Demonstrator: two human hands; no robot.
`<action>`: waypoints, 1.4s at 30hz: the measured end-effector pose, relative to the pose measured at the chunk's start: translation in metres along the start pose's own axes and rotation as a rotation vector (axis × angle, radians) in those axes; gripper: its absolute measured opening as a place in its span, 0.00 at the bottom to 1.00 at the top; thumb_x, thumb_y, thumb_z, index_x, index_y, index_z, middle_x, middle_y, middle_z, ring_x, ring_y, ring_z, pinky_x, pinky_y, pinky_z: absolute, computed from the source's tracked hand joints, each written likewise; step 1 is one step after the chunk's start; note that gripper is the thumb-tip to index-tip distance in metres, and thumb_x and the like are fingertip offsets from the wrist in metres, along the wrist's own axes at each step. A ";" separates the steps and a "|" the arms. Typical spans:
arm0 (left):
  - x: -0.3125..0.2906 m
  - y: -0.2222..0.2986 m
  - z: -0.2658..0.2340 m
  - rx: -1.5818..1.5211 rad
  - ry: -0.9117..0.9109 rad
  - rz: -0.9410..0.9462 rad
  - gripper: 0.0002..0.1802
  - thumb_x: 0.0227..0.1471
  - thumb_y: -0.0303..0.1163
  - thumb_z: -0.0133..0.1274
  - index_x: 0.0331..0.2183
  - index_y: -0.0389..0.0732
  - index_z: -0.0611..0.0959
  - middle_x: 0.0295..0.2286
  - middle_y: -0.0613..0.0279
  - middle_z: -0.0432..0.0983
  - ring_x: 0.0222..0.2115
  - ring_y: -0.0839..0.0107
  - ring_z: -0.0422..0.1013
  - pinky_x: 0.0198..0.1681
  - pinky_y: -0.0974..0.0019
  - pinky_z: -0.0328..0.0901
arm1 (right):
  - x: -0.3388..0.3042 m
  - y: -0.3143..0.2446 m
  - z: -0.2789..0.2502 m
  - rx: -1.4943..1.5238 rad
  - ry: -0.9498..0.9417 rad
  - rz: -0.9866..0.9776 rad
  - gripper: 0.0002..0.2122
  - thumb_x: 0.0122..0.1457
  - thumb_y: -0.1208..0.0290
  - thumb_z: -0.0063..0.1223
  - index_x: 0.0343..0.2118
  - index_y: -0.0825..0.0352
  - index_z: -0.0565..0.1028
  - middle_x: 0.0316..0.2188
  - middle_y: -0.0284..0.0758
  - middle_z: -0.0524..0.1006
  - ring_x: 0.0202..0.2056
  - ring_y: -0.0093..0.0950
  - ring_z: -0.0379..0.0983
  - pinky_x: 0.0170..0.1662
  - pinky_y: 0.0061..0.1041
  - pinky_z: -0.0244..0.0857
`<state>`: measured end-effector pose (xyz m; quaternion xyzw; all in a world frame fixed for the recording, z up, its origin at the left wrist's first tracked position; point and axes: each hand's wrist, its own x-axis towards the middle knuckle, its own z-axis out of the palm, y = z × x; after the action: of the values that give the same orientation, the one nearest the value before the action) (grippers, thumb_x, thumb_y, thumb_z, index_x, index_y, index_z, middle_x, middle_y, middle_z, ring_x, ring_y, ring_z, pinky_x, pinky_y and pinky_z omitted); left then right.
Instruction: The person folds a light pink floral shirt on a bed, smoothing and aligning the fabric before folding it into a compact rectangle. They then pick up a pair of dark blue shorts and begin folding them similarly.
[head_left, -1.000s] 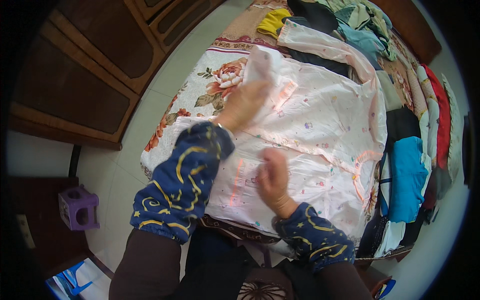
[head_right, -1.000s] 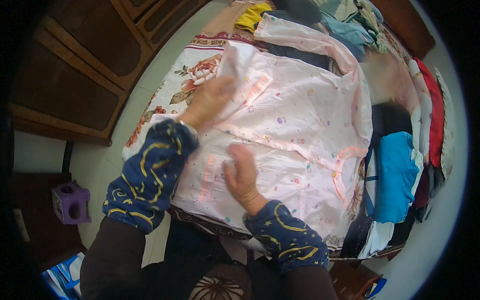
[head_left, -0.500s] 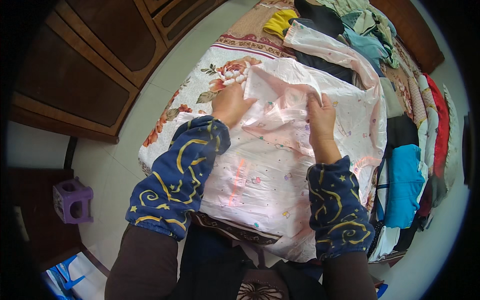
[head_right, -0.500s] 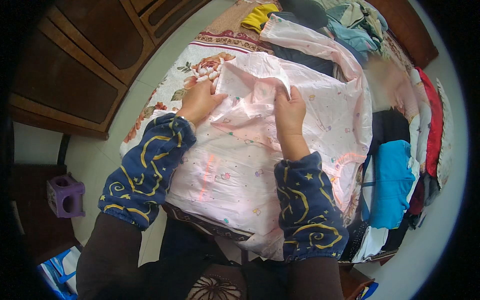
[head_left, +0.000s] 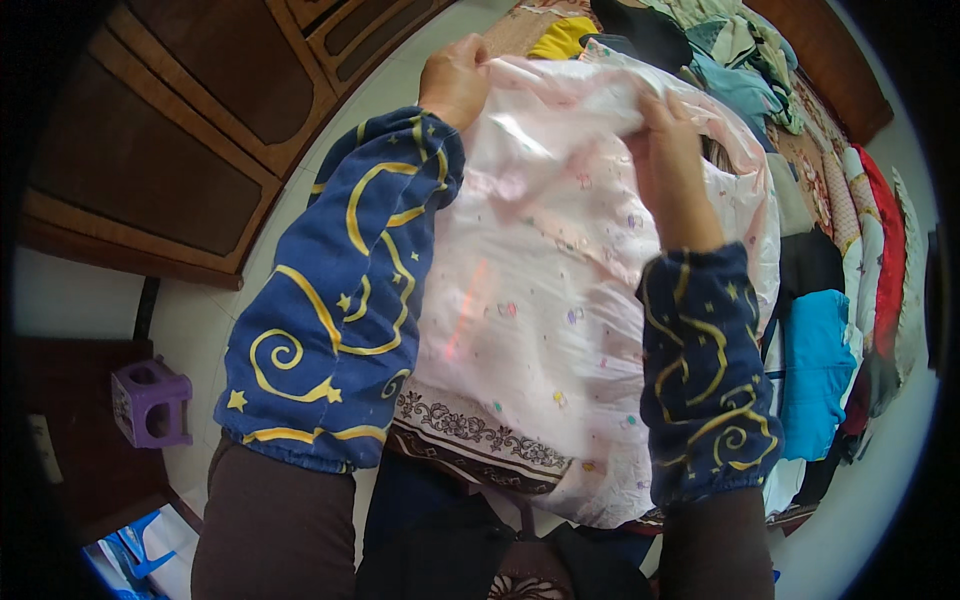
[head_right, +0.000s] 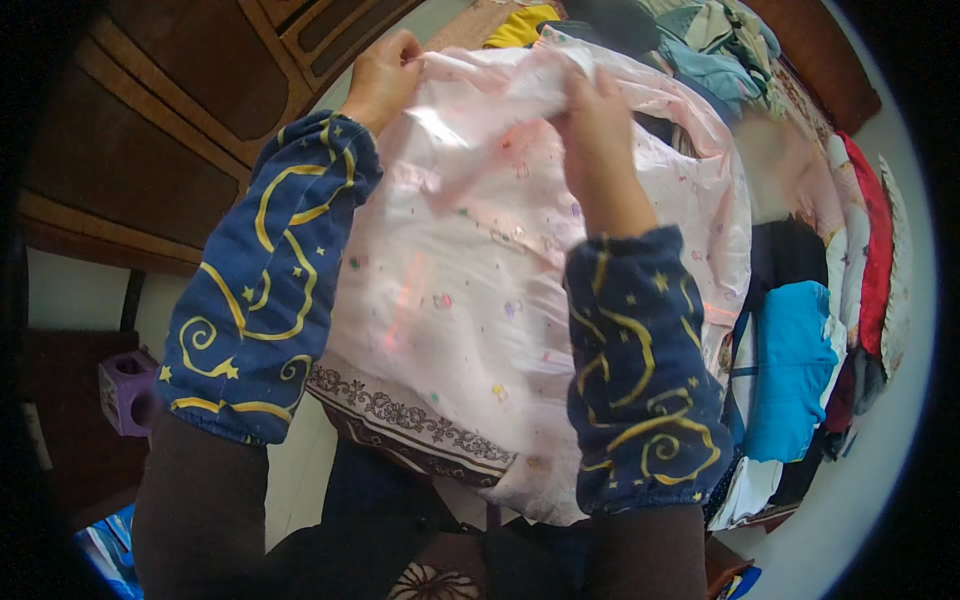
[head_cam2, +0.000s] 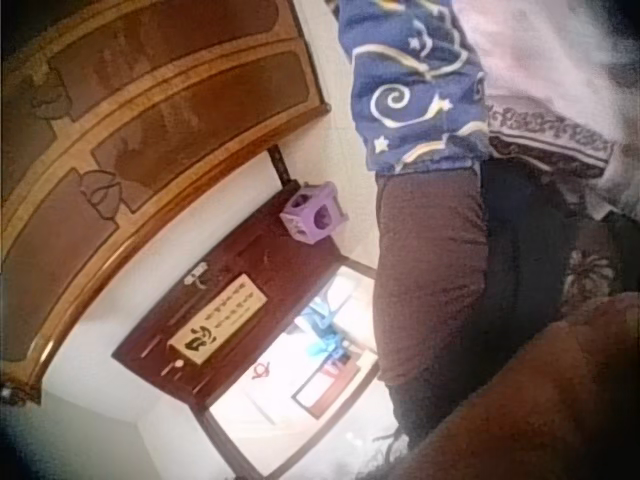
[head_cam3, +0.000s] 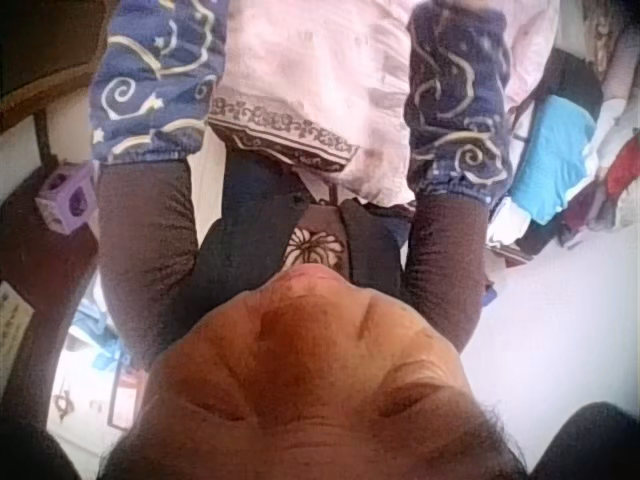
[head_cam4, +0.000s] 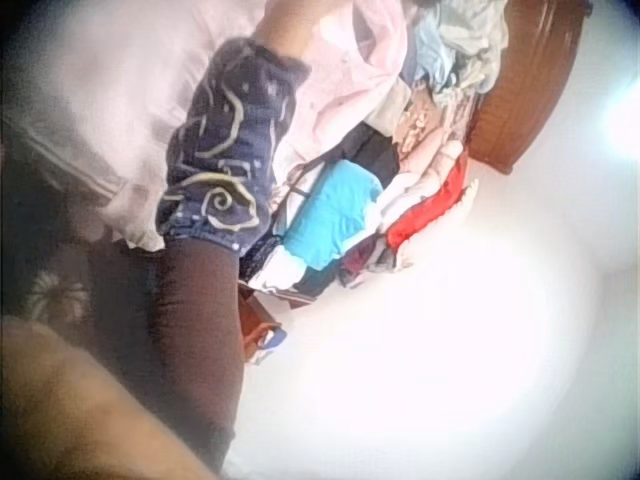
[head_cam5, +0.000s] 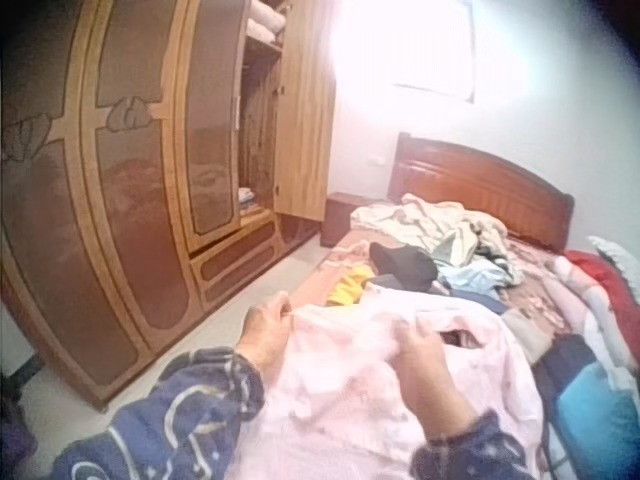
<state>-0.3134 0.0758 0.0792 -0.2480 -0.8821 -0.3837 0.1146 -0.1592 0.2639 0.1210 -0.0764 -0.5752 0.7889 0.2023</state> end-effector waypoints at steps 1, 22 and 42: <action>-0.006 -0.007 0.001 0.000 0.068 0.035 0.17 0.51 0.36 0.54 0.41 0.38 0.75 0.36 0.45 0.75 0.42 0.50 0.71 0.46 0.55 0.66 | 0.006 0.010 0.006 0.058 -0.055 0.029 0.20 0.63 0.63 0.48 0.52 0.71 0.65 0.46 0.41 0.73 0.46 0.32 0.73 0.51 0.30 0.68; -0.289 -0.074 -0.071 0.225 -0.064 -0.691 0.30 0.49 0.53 0.55 0.45 0.38 0.76 0.43 0.47 0.72 0.45 0.52 0.68 0.44 0.54 0.64 | -0.341 0.030 -0.052 -1.588 -0.345 -0.151 0.32 0.38 0.71 0.63 0.52 0.66 0.68 0.48 0.43 0.68 0.49 0.41 0.64 0.54 0.44 0.55; -0.293 -0.059 -0.140 -0.570 0.411 -0.597 0.08 0.54 0.27 0.55 0.33 0.37 0.72 0.28 0.66 0.71 0.29 0.78 0.66 0.33 0.71 0.65 | -0.347 -0.010 -0.061 -1.256 -0.822 0.104 0.08 0.48 0.77 0.48 0.33 0.69 0.69 0.31 0.46 0.71 0.32 0.47 0.72 0.36 0.42 0.68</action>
<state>-0.0931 -0.1638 0.0228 0.0768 -0.7332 -0.6684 0.0989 0.1788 0.1787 0.0718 0.0963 -0.9418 0.2861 -0.1479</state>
